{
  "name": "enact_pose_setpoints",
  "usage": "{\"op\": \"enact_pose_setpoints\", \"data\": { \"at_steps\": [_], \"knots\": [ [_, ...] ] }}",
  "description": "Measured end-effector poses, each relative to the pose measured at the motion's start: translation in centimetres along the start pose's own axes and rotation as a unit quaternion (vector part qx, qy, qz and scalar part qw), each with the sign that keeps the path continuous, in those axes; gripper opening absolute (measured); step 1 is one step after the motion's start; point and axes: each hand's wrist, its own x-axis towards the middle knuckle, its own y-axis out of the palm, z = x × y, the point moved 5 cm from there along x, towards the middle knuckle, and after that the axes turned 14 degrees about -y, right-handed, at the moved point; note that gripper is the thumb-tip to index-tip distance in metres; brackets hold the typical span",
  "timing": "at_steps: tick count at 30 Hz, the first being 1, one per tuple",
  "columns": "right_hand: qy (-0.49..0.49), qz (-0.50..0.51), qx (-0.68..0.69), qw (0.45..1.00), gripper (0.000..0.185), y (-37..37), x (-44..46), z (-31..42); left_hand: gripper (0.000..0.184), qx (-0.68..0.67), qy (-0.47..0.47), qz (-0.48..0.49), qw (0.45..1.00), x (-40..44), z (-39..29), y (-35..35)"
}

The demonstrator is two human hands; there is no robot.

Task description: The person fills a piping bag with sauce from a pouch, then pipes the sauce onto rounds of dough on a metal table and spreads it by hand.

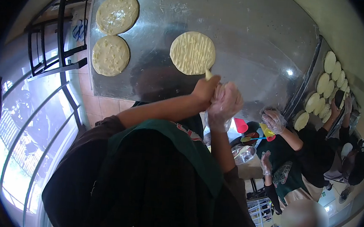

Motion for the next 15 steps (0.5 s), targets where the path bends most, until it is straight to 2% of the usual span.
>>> {"op": "enact_pose_setpoints", "data": {
  "at_steps": [2,5,6,8,12,14,15],
  "knots": [
    [-0.040,0.025,-0.063,0.997,0.009,-0.1,-0.3,0.6,0.025,-0.056,-0.044,-0.007,0.997,0.4,1.6,-0.7],
    [-0.069,0.010,-0.097,0.993,0.016,0.7,2.9,1.4,0.028,0.038,0.001,0.031,0.999,1.5,-1.1,1.0],
    [-0.069,0.021,-0.090,0.993,0.017,1.3,5.4,2.7,0.028,0.002,0.012,0.069,0.998,1.7,-2.1,2.2],
    [-0.057,0.026,-0.081,0.995,0.022,1.7,6.4,3.3,0.025,-0.013,0.018,0.073,0.997,1.4,-2.8,3.0],
    [0.063,-0.026,0.001,0.998,0.031,1.1,4.0,4.0,0.023,-0.037,-0.008,0.044,0.998,2.2,0.4,0.9],
    [0.181,-0.061,0.159,0.969,0.033,1.0,2.4,3.5,0.027,-0.019,-0.029,0.033,0.999,1.6,1.1,0.4],
    [0.176,-0.076,0.191,0.963,0.034,1.1,2.7,3.3,0.029,-0.009,-0.040,0.027,0.999,1.3,1.2,0.2]
  ]
}}
